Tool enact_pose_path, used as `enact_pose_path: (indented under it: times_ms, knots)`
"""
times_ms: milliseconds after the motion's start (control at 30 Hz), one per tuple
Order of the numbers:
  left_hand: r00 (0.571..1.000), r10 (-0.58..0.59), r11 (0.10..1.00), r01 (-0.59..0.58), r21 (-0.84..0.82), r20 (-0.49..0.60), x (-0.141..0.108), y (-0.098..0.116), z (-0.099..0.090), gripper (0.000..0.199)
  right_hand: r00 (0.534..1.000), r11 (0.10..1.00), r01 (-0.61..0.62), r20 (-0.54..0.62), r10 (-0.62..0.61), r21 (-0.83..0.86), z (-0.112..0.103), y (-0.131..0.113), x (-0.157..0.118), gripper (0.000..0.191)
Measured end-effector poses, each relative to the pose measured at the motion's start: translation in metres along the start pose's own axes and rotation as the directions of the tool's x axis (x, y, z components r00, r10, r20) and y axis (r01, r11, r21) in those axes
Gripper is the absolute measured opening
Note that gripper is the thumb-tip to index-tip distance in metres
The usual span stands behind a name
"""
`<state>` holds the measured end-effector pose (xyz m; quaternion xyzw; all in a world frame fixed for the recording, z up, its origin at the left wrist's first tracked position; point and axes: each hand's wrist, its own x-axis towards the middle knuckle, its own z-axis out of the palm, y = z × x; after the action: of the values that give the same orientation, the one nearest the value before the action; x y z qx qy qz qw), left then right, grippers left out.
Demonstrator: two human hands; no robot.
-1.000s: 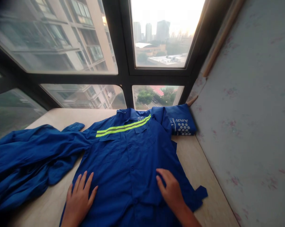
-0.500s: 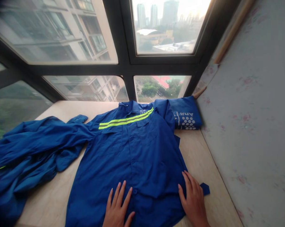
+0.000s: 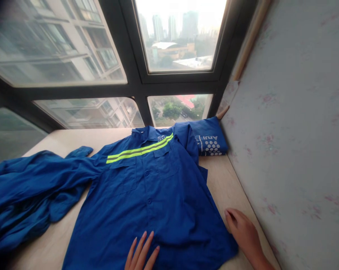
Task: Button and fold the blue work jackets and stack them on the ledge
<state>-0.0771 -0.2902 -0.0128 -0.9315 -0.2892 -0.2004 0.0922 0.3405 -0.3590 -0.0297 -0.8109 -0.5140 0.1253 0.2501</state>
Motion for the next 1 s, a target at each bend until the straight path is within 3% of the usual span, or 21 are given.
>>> enact_pose_path:
  times_ms: [133,233,333,433,533,667,733,833,1000]
  knots:
    - [0.991,-0.111,0.994,0.112,-0.009,0.078,0.065,0.005,-0.004,0.060,0.998,0.997,0.049,-0.050,-0.046,0.065,0.011,-0.039,0.100,0.044]
    - [0.978,-0.179,0.981,0.186,-0.060,0.103,0.095,0.021,0.004,0.065,0.989,0.986,0.144,0.005,-0.145,0.079,0.029,-0.081,0.155,0.042]
    - [0.985,-0.144,0.987,0.150,-0.063,0.099,0.096,0.033,0.022,0.066,0.977,0.975,0.190,0.078,-0.199,0.112,0.041,-0.110,0.181,0.027]
    - [0.995,-0.097,0.995,0.098,-0.034,0.015,0.080,0.037,0.043,0.066,0.974,0.974,0.184,0.107,-0.199,0.132,0.028,-0.114,0.197,0.015]
    - [0.995,-0.074,0.997,0.073,-0.020,-0.066,0.063,0.036,0.057,0.061,0.985,0.979,0.149,0.066,-0.159,0.138,-0.019,-0.102,0.222,0.017]
    - [0.994,-0.099,0.994,0.096,-0.054,-0.051,0.051,0.037,0.063,0.054,0.983,0.972,0.160,-0.119,-0.141,0.173,-0.115,-0.106,0.275,0.029]
    - [0.992,-0.116,0.990,0.111,-0.084,-0.057,0.050,0.038,0.062,0.056,0.972,0.974,0.204,-0.142,-0.189,0.101,-0.162,-0.127,0.303,0.030]
    - [0.989,-0.130,0.988,0.122,-0.096,-0.076,0.048,0.041,0.061,0.056,0.943,0.949,0.247,-0.178,-0.282,-0.193,-0.216,-0.174,0.334,0.026]
    - [0.988,-0.142,0.982,0.134,-0.130,-0.053,0.044,0.046,0.064,0.051,0.875,0.818,0.231,-0.255,-0.411,-0.526,-0.261,-0.259,0.357,0.031]
